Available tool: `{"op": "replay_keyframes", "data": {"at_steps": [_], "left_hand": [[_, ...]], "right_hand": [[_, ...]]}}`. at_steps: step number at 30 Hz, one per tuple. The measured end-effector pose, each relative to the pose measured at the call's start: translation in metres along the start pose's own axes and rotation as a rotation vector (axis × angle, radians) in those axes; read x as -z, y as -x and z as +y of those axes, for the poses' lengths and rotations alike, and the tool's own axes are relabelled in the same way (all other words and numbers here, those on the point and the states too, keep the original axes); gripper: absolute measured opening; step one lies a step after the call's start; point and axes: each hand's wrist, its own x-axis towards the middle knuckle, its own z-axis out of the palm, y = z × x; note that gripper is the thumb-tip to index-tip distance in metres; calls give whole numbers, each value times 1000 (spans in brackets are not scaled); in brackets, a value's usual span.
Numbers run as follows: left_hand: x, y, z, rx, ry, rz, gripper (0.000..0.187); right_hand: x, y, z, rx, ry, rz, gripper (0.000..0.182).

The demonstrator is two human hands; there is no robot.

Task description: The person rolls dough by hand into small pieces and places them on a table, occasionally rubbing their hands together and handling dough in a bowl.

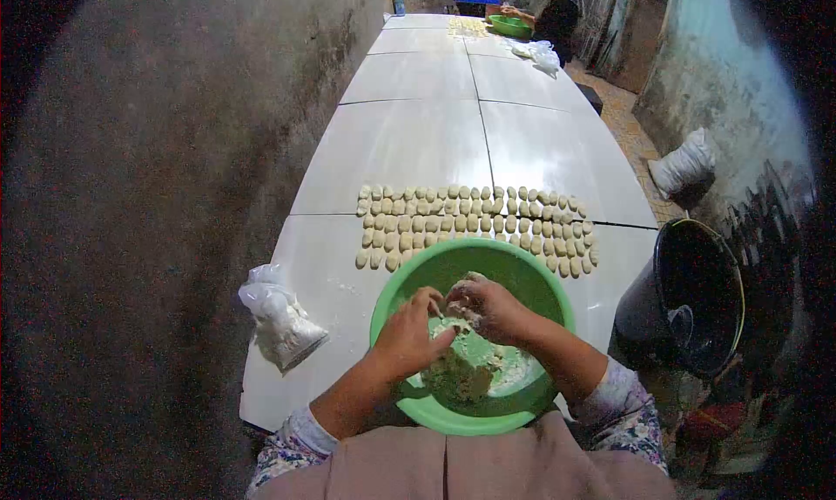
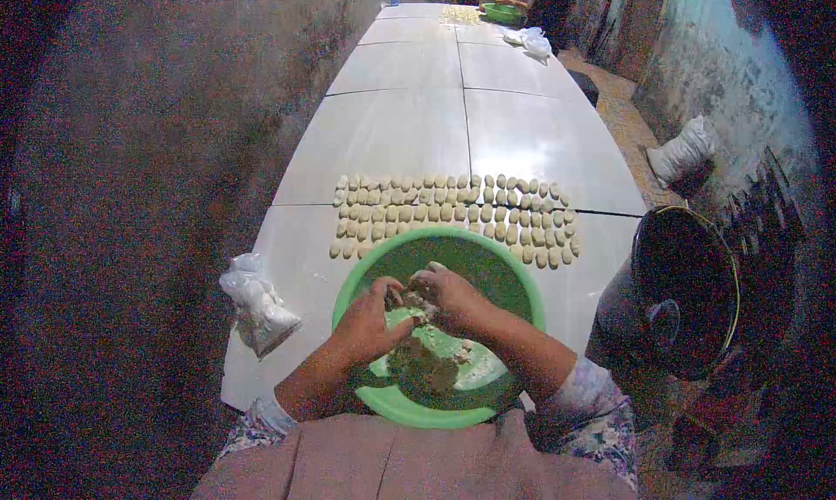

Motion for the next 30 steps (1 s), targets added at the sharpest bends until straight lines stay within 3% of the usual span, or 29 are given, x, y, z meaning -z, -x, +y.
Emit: {"op": "replay_keyframes", "data": {"at_steps": [2, 4, 6, 10, 15, 17, 20, 21, 22, 24, 26, 28, 30], "left_hand": [[2, -2, 3, 37, 47, 43, 58], [2, -2, -1, 3, 108, 37, 51], [12, -1, 6, 85, 227, -266, 45], [8, -6, -4, 147, 235, -306, 37], [2, -4, -5, 0, 163, -277, 36], [4, -3, -2, 8, 118, -252, 35], [4, -2, -2, -36, 110, -161, 35], [7, -1, -2, -57, 72, -217, 34], [10, 0, 0, -79, 33, -274, 33], [0, 1, -15, -179, 54, -327, 31], [8, 5, -2, -24, -6, -320, 28], [12, 3, 6, 1, 72, -309, 27], [6, -3, 3, 11, 78, -313, 30]], "right_hand": [[-2, 0, -5, -48, -65, -29, 32], [-2, -2, -5, 16, -132, -103, 32], [-2, 1, -8, -38, -480, -61, 36], [-11, 0, 9, 75, -491, -22, 36], [-15, 2, 16, 205, -379, -26, 43], [-17, 3, 11, 67, -471, 26, 43], [-18, 0, 5, 153, -405, 88, 44], [-11, 4, -2, 15, -315, 72, 48], [-2, 1, 0, 14, -314, 73, 48], [14, 1, 6, 37, -105, 435, 51], [18, 2, -7, -42, -91, 433, 46], [1, 2, -5, 118, -128, 278, 34], [4, 2, -17, 117, -54, 228, 28]]}}
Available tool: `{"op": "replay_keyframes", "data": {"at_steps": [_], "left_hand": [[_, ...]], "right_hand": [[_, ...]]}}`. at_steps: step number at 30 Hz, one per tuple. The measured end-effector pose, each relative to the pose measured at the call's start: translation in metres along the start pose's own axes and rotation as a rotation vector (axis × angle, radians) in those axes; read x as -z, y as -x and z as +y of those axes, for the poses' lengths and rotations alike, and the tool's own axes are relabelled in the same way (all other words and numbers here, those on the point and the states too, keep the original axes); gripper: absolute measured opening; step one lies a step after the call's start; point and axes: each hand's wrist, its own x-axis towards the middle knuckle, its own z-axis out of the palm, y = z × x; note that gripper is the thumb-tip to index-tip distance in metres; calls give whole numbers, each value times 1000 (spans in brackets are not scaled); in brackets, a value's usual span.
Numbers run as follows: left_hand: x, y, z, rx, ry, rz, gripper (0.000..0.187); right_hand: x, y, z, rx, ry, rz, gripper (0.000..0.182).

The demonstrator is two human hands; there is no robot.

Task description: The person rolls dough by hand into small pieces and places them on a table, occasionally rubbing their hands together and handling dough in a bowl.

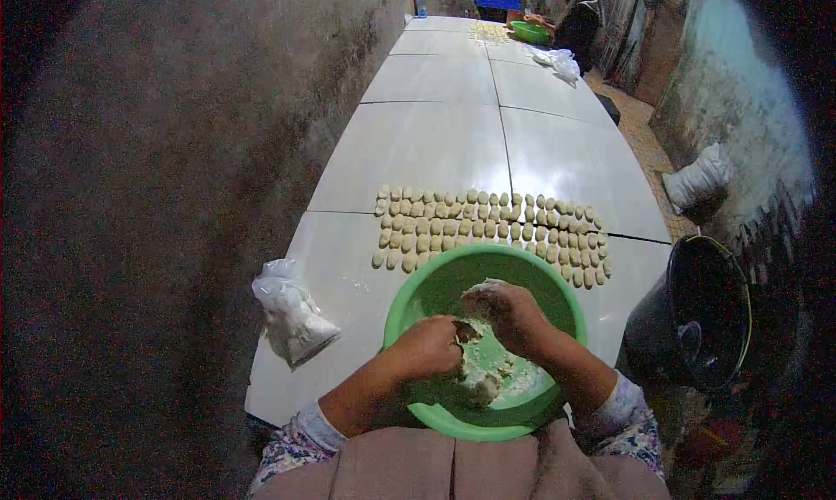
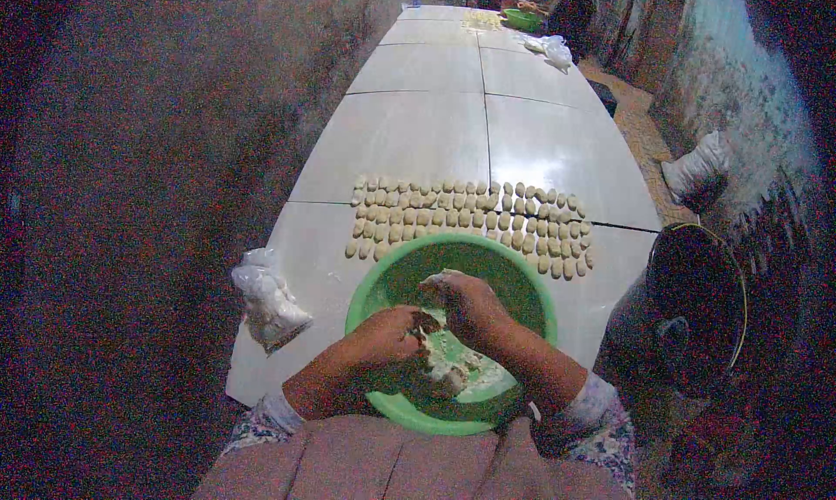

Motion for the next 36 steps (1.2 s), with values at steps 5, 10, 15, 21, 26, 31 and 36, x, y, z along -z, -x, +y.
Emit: {"op": "replay_keyframes", "data": {"at_steps": [5, 10, 15, 21, 26, 31, 36], "left_hand": [[-2, -1, -14, -142, -23, 250, 28], [-1, 2, -9, -110, 73, 244, 25], [-1, 2, -5, -49, 194, 234, 28], [-1, -4, -23, 76, 378, 111, 40], [4, -1, -27, -148, 558, 4, 39], [7, 5, -13, -125, 822, 45, 42], [4, 0, -18, -16, 474, 185, 38]], "right_hand": [[8, 3, -10, -98, 72, -23, 16], [18, 1, -31, -282, 276, -241, 45], [13, 3, -19, -100, 97, -73, 30], [-2, 0, -5, -114, -637, -149, 46], [-6, 2, 8, -79, -502, -48, 43], [-3, -6, -2, 194, 82, 68, 27], [3, 1, -14, 74, 3, 1, 38]]}}
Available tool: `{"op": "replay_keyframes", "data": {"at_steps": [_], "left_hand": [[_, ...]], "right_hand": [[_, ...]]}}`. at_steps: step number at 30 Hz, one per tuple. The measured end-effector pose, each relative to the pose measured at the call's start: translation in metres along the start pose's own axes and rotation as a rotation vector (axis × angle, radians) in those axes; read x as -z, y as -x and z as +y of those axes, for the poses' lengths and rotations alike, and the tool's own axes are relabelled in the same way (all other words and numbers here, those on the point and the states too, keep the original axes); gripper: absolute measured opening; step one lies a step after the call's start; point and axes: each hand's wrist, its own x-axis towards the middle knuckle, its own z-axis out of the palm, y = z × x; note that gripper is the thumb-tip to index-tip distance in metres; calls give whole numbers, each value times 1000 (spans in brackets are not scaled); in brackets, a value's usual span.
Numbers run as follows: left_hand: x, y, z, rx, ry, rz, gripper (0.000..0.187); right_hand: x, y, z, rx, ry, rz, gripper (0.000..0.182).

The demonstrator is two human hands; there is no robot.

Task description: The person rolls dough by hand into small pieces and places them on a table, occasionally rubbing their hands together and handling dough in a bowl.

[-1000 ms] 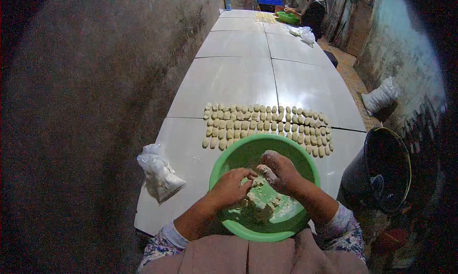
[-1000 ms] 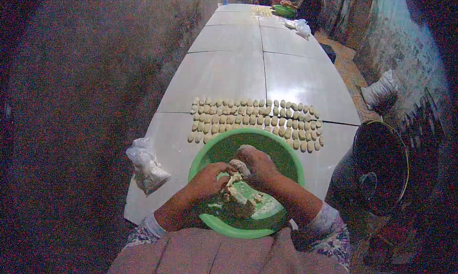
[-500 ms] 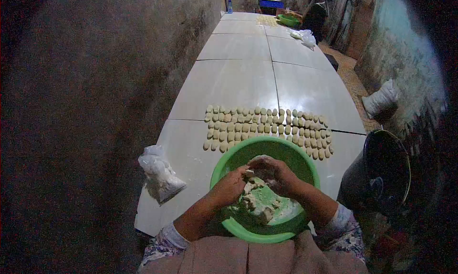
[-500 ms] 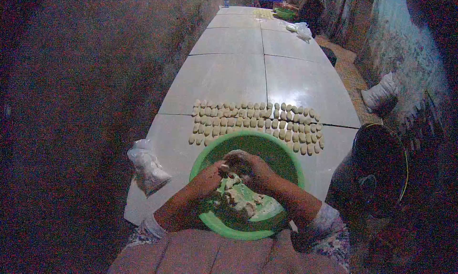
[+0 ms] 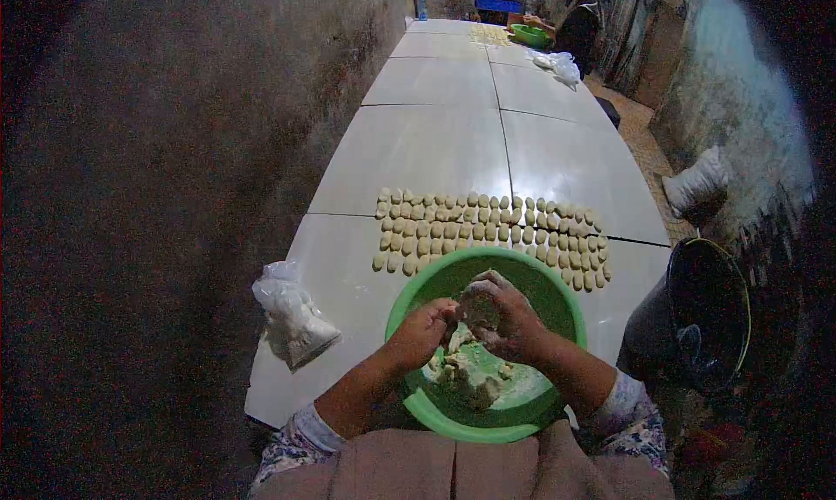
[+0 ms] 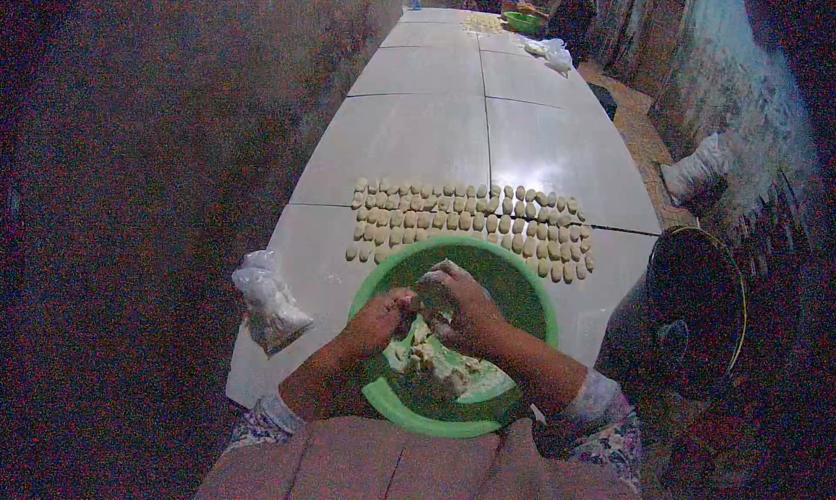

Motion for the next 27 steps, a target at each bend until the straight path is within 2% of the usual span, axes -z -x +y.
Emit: {"op": "replay_keyframes", "data": {"at_steps": [2, 4, 5, 6, 7, 11, 12, 13, 15, 18, 20, 23, 26, 27], "left_hand": [[-2, -2, -5, -15, -86, 40, 34], [-6, -2, -5, -188, -207, 123, 28], [-9, -6, -11, -162, -40, 70, 27], [-8, -6, -12, -162, -42, 66, 27], [-5, -4, -9, -169, -5, 1, 26], [-1, -3, -4, -91, -32, -109, 35], [-1, -1, 2, -33, 10, -128, 39], [-4, 0, 4, -83, 36, -114, 45], [-5, -1, 4, -89, 29, -87, 44], [-3, 0, 8, -87, 22, -53, 41], [-2, 0, 8, -75, 18, -70, 41], [0, 1, 4, -49, 81, -43, 39], [0, 1, 6, 30, 162, 24, 36], [3, 0, 7, 57, 211, 6, 35]], "right_hand": [[-1, 2, -7, -40, 97, -48, 38], [-9, 2, 3, -76, 105, -126, 40], [-10, 2, 3, 77, 145, -67, 33], [-11, 2, 4, 230, 185, -8, 26], [-12, 2, 6, 21, 141, -85, 19], [-8, 3, -4, -76, 108, -52, 12], [-8, 4, -2, -77, 109, -51, 12], [-8, 4, 2, -72, 5, 5, 14], [-9, 3, 4, -132, -165, 62, 25], [-10, 3, 11, -121, -115, 114, 28], [-13, 5, 23, -101, -218, 112, 26], [-4, 0, 11, -217, -301, 281, 25], [8, -1, 19, -189, -304, 253, 23], [2, 1, 31, -250, -210, 127, 21]]}}
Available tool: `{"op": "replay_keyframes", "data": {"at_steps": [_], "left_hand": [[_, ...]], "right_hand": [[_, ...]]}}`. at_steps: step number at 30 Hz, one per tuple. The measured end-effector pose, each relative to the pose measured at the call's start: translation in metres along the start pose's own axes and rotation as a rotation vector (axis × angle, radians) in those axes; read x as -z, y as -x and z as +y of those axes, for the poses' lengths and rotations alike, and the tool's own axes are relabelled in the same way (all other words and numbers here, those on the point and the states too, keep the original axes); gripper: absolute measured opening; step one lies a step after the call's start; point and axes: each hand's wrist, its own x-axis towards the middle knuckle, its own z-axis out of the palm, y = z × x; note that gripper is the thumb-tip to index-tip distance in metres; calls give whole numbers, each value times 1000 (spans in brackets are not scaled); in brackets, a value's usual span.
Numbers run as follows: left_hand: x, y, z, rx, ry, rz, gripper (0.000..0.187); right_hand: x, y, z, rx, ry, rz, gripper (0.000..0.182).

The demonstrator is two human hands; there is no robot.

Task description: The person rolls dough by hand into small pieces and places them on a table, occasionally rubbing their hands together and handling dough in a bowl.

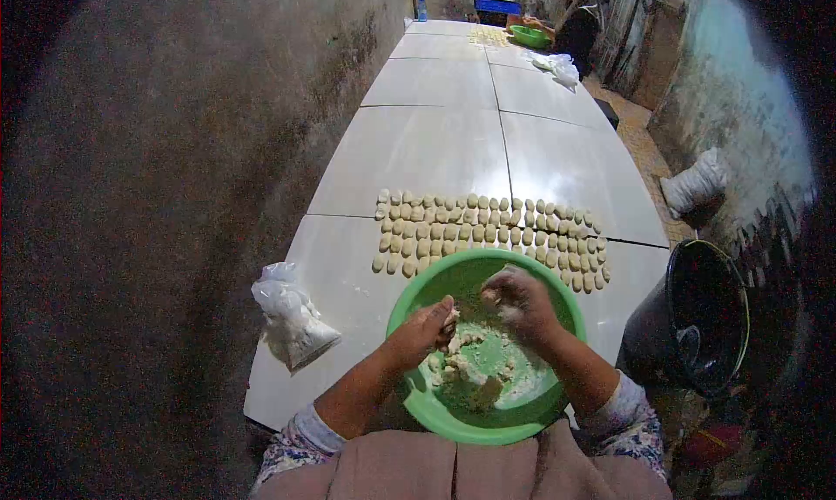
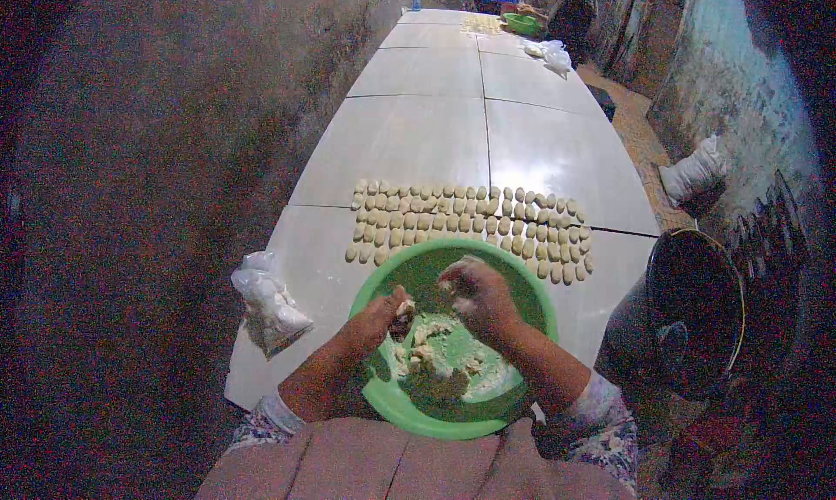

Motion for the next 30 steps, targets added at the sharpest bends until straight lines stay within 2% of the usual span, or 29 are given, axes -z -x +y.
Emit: {"op": "replay_keyframes", "data": {"at_steps": [1, 3, 4, 7, 9, 10, 15, 17, 18, 19, 20, 21, 22, 23, 24, 25, 26, 27, 28, 29, 30], "left_hand": [[1, 0, 1, 28, 48, -17, 35], [1, -5, -11, 62, -13, 12, 35], [0, -5, -8, 34, 9, -21, 34], [-5, -2, 0, -27, 45, -51, 31], [-2, -4, -5, -52, 0, 25, 29], [-3, -3, 1, -36, -110, 118, 28], [4, 0, 2, 44, -163, 115, 25], [5, 4, 10, 37, 470, -19, 38], [-3, 5, 15, 143, 617, 64, 54], [-12, 8, 27, 139, 616, 63, 54], [-21, 11, 37, 140, 767, 83, 60], [-26, 14, 41, 143, 918, 101, 67], [-22, 6, 18, 34, 837, -81, 58], [-33, 10, 30, 35, 836, -88, 58], [-51, 14, 45, 37, 912, -143, 55], [-66, 14, 56, 38, 987, -201, 54], [-73, 12, 61, 29, 1233, -145, 59], [-88, 8, 69, -192, 1227, 148, 62], [-94, 4, 66, -291, 1084, 121, 63], [-96, 1, 58, -383, 939, 96, 64], [-98, 1, 44, -378, 939, 91, 64]], "right_hand": [[-2, 1, -1, -2, -1, 1, 21], [-8, 3, -3, 68, 405, -348, 24], [-10, 5, 4, 61, 440, -389, 28], [-8, 13, 4, 144, 488, -443, 21], [-6, 12, -8, 112, 513, -481, 22], [-6, 12, -8, 97, 488, -474, 22], [-5, 10, -7, 110, 468, -468, 22], [2, 8, -18, 85, 594, -486, 27], [8, 7, -23, 148, 425, -349, 30], [13, 6, -29, 209, 254, -212, 33], [15, 5, -46, 97, 201, -156, 40], [12, 6, -54, 96, 202, -155, 40], [7, 6, -61, 175, 211, 42, 43], [1, 7, -67, 253, 222, 242, 46], [-11, 13, -68, 129, 45, 127, 59], [-30, 16, -64, 195, 306, 128, 70], [-39, 24, -74, 145, 202, 105, 74], [-42, 31, -82, 100, 98, 81, 78], [-54, 24, -53, 252, 142, 86, 79], [-49, 26, -64, 251, 144, 93, 79], [-41, 31, -77, 250, -97, 116, 78]]}}
